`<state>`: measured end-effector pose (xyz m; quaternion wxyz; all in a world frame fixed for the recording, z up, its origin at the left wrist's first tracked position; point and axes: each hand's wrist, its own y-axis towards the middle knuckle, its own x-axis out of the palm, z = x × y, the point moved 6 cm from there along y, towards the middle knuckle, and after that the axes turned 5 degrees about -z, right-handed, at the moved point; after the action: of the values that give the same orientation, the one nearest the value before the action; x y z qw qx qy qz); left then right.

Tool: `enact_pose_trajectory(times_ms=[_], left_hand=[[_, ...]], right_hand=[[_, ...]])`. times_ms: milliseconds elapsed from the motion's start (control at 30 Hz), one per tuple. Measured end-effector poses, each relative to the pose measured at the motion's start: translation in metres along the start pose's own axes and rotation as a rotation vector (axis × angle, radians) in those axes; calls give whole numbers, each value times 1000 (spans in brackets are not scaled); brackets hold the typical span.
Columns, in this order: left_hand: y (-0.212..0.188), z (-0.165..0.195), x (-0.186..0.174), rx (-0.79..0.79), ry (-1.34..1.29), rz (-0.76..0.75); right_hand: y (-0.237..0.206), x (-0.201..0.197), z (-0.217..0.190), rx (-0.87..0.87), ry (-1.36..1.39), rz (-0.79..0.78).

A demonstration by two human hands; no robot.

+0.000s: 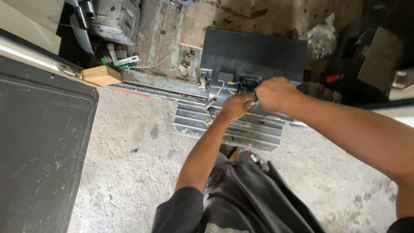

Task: The person positions a black electrical component on a metal surface, then uses a screwdriver to tighten screws on its terminal block. The person handles wires and small metal parts during the process.

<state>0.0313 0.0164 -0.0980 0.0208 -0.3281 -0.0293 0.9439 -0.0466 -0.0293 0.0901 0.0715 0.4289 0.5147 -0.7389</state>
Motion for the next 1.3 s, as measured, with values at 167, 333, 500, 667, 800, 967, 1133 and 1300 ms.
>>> enact_pose_trajectory(times_ms=[167,333,500,667,800,967,1133,1300], left_hand=[[-29,-59,-75,-181,52,322],[-33,-133,-122,-473,110,360],[2,-203,-151,-795,237,198],[48,-218,-170,-529,512,200],[67,-231,-177,-623,496,12],[69,-235,-184,-437,545,9],[49,-236,-196,-247,282,252],[6,-242,-164,-96,-828,131]], right_hand=[[-15,7,9,-151,-70,77],[-11,21,18,-18,49,-155],[-1,14,16,-27,18,-35],[6,18,30,238,335,-74],[16,11,29,417,512,-103],[33,-3,23,590,615,-124],[20,18,37,649,606,-224],[-94,115,12,1052,1125,19]])
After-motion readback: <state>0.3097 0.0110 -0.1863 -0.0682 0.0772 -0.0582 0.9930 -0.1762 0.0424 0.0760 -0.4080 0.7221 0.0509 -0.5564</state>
